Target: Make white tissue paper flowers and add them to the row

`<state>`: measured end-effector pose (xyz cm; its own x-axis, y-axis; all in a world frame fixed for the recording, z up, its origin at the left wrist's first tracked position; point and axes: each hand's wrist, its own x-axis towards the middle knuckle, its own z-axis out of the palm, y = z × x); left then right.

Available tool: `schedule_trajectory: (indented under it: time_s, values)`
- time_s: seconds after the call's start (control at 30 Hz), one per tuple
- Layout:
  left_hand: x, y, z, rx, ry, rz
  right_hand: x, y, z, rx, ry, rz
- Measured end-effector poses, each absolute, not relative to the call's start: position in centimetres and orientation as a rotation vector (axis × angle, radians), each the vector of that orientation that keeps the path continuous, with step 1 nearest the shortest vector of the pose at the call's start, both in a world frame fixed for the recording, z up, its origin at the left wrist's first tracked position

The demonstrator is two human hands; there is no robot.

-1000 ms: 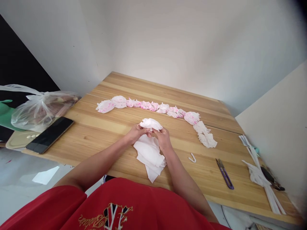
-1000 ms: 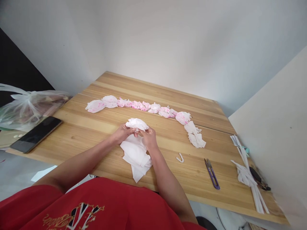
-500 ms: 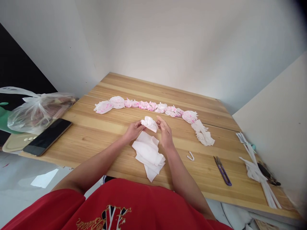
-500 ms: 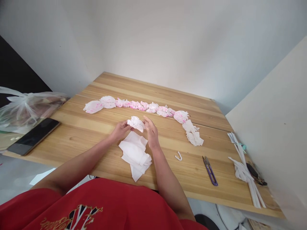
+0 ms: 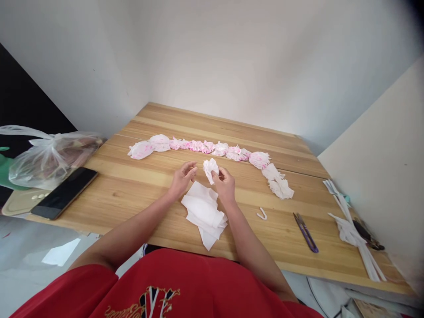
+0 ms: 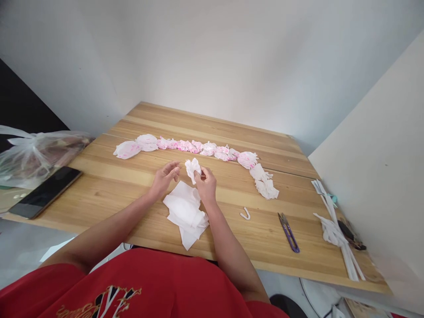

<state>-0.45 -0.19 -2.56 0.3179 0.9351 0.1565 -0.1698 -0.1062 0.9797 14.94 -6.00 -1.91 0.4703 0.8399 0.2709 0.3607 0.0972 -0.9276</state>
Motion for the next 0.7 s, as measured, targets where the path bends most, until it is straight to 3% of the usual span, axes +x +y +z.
schedule_trajectory:
  time_s: [0.13, 0.37, 0.7]
  values:
    - [-0.1, -1.0, -2.6, 1.221, 0.646, 0.98, 14.2, -6.3, -1.8, -1.478, -1.203, 0.41]
    - [0.2, -1.1, -2.9, 1.054, 0.424, 0.879, 13.7, -6.8, -2.0, -1.251, -1.243, 0.773]
    - [0.2, -0.4, -3.5, 0.9, 0.386, 0.918, 13.9, -6.3, -2.2, -1.332, -1.19, 0.7]
